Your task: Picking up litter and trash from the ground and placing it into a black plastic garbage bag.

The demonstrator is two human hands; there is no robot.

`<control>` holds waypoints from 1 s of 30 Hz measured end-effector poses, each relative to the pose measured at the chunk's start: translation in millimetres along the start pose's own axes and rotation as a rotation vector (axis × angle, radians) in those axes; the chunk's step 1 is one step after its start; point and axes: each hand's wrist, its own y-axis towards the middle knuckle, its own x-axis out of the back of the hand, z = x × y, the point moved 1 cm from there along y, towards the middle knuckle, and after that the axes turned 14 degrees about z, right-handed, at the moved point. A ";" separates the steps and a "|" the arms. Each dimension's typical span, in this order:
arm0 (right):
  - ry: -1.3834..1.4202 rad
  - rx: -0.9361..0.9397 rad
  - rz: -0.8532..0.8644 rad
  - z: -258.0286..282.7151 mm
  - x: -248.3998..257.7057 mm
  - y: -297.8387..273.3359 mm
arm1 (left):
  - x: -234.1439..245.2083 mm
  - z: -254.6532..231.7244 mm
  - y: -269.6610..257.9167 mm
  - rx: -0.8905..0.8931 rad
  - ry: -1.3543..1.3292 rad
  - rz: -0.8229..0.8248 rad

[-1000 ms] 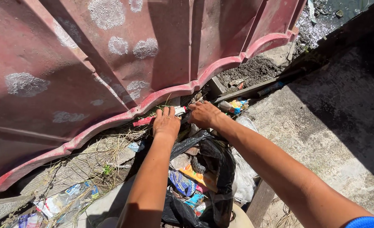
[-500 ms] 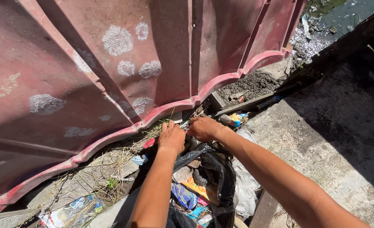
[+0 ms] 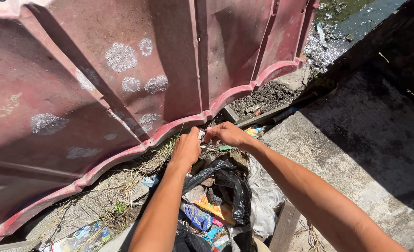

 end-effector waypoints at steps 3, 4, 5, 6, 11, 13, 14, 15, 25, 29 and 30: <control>0.067 0.024 -0.036 -7.3 9.4 -6.2 | 6.6 5.5 -1.2 -0.007 -0.120 -0.006; 0.068 0.027 -0.043 -3.3 9.1 -13.8 | 6.3 8.9 1.0 -0.013 -0.115 -0.005; 0.063 0.018 -0.052 1.5 10.1 -21.5 | 6.6 11.3 4.0 -0.059 -0.149 0.018; 0.057 0.008 -0.061 6.6 10.8 -29.3 | 7.3 13.7 6.9 -0.104 -0.183 0.042; 0.047 0.028 0.014 38.0 0.3 -66.0 | 42.8 -22.6 -14.3 -0.146 -0.217 0.179; 0.050 0.042 0.056 46.8 -4.6 -74.1 | 44.9 -27.6 -11.9 -0.140 -0.188 0.199; 0.056 0.058 0.082 48.2 -5.8 -74.6 | 45.8 -29.0 -8.2 -0.233 -0.188 0.132; 0.062 0.071 0.107 48.7 -6.2 -76.5 | 45.5 -31.6 -3.9 -0.329 -0.190 0.067; 0.203 0.163 0.065 78.3 -1.4 -96.3 | 100.0 -72.7 -33.0 -0.212 -0.546 -0.100; 0.206 0.175 0.107 93.9 4.0 -111.3 | 108.6 -64.3 -38.6 -0.211 -0.669 0.068; 0.188 0.164 0.142 95.3 3.0 -114.2 | 107.2 -59.2 -41.2 -0.174 -0.725 0.200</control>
